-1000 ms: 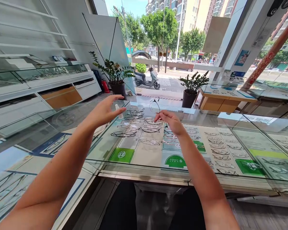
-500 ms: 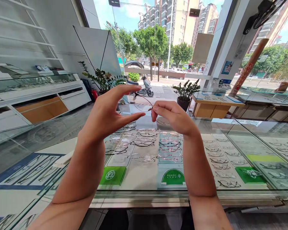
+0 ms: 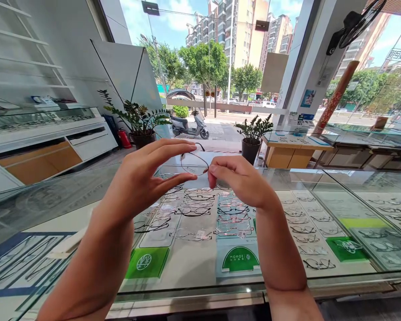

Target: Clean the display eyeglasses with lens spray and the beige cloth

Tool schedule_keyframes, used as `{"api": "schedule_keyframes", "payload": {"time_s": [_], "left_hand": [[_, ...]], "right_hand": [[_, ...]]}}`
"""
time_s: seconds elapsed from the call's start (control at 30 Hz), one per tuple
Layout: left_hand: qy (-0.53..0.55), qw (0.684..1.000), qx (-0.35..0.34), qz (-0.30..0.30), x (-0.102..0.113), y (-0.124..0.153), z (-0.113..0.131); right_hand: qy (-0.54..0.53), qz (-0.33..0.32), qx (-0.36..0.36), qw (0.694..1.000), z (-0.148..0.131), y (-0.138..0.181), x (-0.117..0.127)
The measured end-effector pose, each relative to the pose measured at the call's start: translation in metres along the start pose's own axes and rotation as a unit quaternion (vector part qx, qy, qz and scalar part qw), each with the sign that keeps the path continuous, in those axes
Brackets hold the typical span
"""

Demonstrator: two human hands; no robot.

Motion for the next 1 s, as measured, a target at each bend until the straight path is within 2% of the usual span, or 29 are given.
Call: {"api": "schedule_keyframes", "payload": {"time_s": [0.07,0.13,0.27,0.33,0.47,0.6,0.7,1.0], "left_hand": [[0.001,1.0,0.008,-0.003,-0.002,0.0,-0.001],[0.006,1.0,0.021,0.001,-0.001,0.0,-0.003],[0.005,0.995,0.08,0.061,0.01,0.002,-0.014],[0.006,0.989,0.115,0.094,0.017,0.003,-0.021],[0.022,0.979,0.161,0.126,0.025,0.006,-0.028],[0.039,0.974,0.177,0.133,0.026,0.007,-0.027],[0.047,0.973,0.18,0.137,0.027,0.008,-0.027],[0.071,0.961,0.213,0.162,0.026,0.011,-0.036]], "right_hand": [[0.001,0.0,0.0,1.0,0.0,0.0,0.0],[0.014,0.029,0.014,0.999,-0.003,0.0,0.003],[0.119,0.17,0.071,0.976,-0.018,0.007,0.017],[0.184,0.212,0.088,0.956,-0.024,0.011,0.02],[0.267,0.218,0.091,0.934,-0.025,0.013,0.016],[0.318,0.237,0.089,0.914,-0.021,0.013,0.015],[0.32,0.256,0.091,0.908,-0.019,0.013,0.016],[0.277,0.286,0.087,0.913,-0.015,0.013,0.017]]}}
Point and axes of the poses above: each hand's wrist, its own y-axis away from the middle knuckle, its own x-axis out of the back of the hand, z = x × y, the point moved 6 cm from there along -y, towards the middle knuckle, and after that the axes turned 12 degrees about x, right-handed, at the moved point
